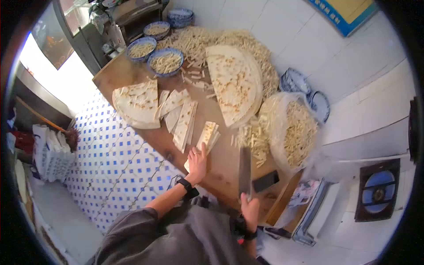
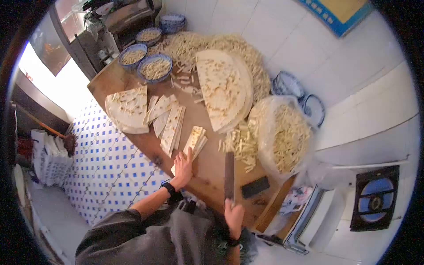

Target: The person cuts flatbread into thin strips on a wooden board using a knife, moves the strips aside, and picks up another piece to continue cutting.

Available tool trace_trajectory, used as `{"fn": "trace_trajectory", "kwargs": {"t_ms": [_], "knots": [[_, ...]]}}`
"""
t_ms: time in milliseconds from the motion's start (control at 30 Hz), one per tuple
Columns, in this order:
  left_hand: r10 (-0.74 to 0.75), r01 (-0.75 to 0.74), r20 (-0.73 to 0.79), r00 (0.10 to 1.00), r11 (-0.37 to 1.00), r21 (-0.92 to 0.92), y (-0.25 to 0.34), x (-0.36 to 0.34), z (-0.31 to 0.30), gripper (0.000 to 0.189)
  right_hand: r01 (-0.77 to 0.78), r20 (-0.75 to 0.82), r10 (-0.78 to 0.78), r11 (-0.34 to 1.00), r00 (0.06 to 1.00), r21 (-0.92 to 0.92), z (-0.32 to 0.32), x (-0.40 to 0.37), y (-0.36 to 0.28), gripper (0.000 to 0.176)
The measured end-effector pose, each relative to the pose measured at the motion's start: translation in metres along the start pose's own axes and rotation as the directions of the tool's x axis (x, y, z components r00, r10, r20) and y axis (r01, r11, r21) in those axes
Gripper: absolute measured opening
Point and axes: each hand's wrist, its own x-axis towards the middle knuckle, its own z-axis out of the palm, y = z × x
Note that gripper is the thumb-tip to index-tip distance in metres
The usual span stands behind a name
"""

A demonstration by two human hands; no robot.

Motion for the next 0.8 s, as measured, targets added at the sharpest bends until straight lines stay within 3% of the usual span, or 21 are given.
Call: {"fn": "trace_trajectory", "kwargs": {"t_ms": [33, 100, 167, 233, 267, 300, 367, 433, 467, 500, 567, 667, 800], "knots": [[-0.012, 0.011, 0.031, 0.999, 1.000, 0.029, -0.004, -0.017, -0.005, 0.080, 0.033, -0.002, -0.033, 0.999, 0.999, 0.002, 0.010, 0.013, 0.016, 0.055], [0.153, -0.151, -0.021, 0.988, 0.986, 0.065, -0.013, -0.043, -0.012, 0.082, 0.116, 0.022, -0.118, 0.989, 0.993, 0.087, 0.023, 0.039, 0.022, 0.059], [0.144, -0.151, 0.071, 0.987, 0.983, 0.107, -0.021, -0.048, -0.013, 0.086, 0.161, 0.130, -0.165, 0.986, 0.978, 0.038, 0.040, 0.065, 0.035, 0.059], [0.174, -0.172, 0.037, 0.984, 0.984, -0.050, -0.023, -0.050, -0.025, 0.096, 0.200, 0.146, -0.193, 0.979, 0.970, -0.034, 0.059, 0.083, 0.041, 0.056], [0.099, -0.098, 0.039, 0.994, 0.994, -0.038, -0.018, -0.048, -0.025, 0.106, 0.163, 0.149, -0.161, 0.987, 0.976, 0.001, 0.061, 0.090, 0.030, 0.056], [0.119, -0.120, 0.068, 0.991, 0.993, 0.002, -0.013, -0.039, -0.025, 0.106, 0.135, 0.217, -0.130, 0.991, 0.967, -0.011, 0.053, 0.094, 0.012, 0.054], [0.018, -0.017, 0.025, 1.000, 0.999, -0.049, -0.001, -0.024, -0.022, 0.110, 0.075, 0.285, -0.073, 0.997, 0.956, 0.003, 0.061, 0.099, 0.014, 0.052], [0.062, -0.062, 0.001, 0.998, 0.998, 0.019, 0.002, -0.008, -0.016, 0.107, 0.094, 0.299, -0.099, 0.995, 0.949, 0.032, 0.077, 0.113, 0.019, 0.048], [0.040, -0.042, 0.053, 0.998, 0.999, 0.028, 0.001, 0.002, -0.011, 0.101, 0.138, 0.315, -0.107, 0.987, 0.943, -0.078, 0.070, 0.116, 0.013, 0.043], [0.014, -0.018, 0.106, 0.994, 0.999, 0.037, 0.003, 0.007, -0.009, 0.094, 0.111, 0.303, -0.086, 0.991, 0.949, -0.068, 0.068, 0.117, 0.010, 0.043], [0.036, -0.042, 0.113, 0.993, 0.998, 0.052, 0.004, 0.007, -0.007, 0.086, 0.321, 0.282, -0.295, 0.946, 0.913, -0.049, 0.065, 0.124, 0.010, 0.041], [0.042, -0.050, 0.103, 0.994, 0.996, 0.076, 0.005, 0.001, -0.010, 0.075, 0.335, 0.330, -0.328, 0.941, 0.885, 0.036, 0.078, 0.133, 0.021, 0.037], [0.016, -0.022, 0.067, 0.998, 0.996, 0.087, 0.011, -0.001, -0.007, 0.065, 0.321, 0.438, -0.284, 0.947, 0.853, -0.011, 0.067, 0.139, 0.027, 0.035]]}}
